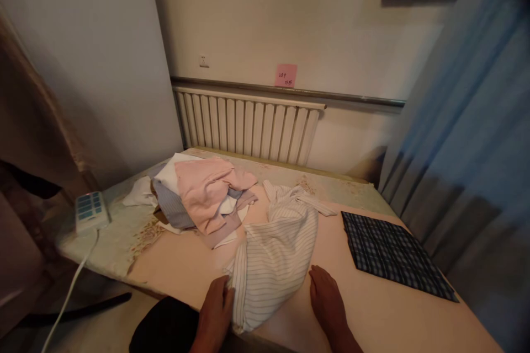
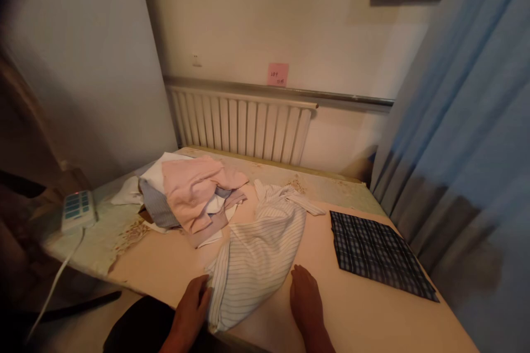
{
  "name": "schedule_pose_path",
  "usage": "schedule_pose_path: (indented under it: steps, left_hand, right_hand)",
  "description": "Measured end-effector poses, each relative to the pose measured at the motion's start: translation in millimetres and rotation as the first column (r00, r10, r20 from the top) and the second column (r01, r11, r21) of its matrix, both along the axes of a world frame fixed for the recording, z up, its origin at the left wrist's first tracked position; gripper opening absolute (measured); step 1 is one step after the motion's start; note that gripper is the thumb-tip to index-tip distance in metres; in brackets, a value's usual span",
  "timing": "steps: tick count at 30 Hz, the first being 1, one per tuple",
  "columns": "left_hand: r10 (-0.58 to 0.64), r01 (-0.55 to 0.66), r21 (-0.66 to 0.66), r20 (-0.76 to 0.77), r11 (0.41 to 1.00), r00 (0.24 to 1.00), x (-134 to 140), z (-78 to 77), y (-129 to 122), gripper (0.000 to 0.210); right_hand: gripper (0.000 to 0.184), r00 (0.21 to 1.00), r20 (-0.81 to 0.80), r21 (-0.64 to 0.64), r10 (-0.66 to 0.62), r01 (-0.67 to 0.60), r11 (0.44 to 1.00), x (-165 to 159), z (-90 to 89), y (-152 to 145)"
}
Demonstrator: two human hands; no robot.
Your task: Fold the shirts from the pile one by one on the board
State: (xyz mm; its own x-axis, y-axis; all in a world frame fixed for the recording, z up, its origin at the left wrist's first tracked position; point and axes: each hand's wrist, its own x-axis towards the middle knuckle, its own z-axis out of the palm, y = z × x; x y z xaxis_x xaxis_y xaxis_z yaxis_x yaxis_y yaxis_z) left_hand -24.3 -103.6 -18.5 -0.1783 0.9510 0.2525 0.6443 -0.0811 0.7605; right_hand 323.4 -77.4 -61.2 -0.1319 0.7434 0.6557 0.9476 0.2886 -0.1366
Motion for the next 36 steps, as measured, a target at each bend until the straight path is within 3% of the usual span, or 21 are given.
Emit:
schedule_pose_path:
  steps: [7,12,21,24,27,29,32,34,36]
  left_hand:
    - [0.001,0.012,0.054,-0.235,0.998,0.972,0,7.5,26,0.031]
    - [0.041,0.001,0.109,-0.379,0.994,0.924,-2,0.7,31,0.029]
    - [0.110,-0.048,0.163,-0.399,0.986,0.910,-2,-4.3,28,0.026]
    - [0.118,-0.049,0.184,-0.385,0.982,0.915,-2,-7.5,28,0.028]
    - [0.136,-0.075,0.173,-0.372,0.982,0.918,-2,-10.9,27,0.031]
    - [0.129,-0.083,0.141,-0.359,0.987,0.924,-2,-12.1,27,0.033]
    - [0.110,-0.089,0.079,-0.320,0.993,0.941,-2,-12.8,26,0.034]
    - [0.109,-0.097,0.057,-0.289,0.994,0.951,-2,-13.7,26,0.035]
    - [0.115,-0.106,0.048,-0.265,0.993,0.957,-2,-14.9,26,0.037]
  right_hand:
    - [0.033,0.996,-0.082,-0.129,-0.026,0.015,0.992,0,7.5,-1]
    - [0.042,0.990,-0.104,-0.225,-0.091,0.066,0.972,9,20.4,16]
    - [0.056,0.967,0.224,-0.250,-0.124,0.180,0.951,13,65.4,95]
    - [0.060,0.942,0.332,-0.257,-0.045,0.136,0.957,9,86.1,126]
    - [0.068,0.906,0.401,-0.306,0.138,-0.009,0.952,0,104.6,153]
    - [0.070,0.862,0.417,-0.392,0.290,-0.118,0.912,-11,112.8,167]
    - [0.065,0.802,0.378,-0.569,0.462,-0.192,0.799,-31,117.9,179]
    - [0.056,0.804,0.345,-0.631,0.484,-0.183,0.754,-43,118.9,181]
    - [0.044,0.826,0.329,-0.641,0.459,-0.162,0.751,-53,120.4,177]
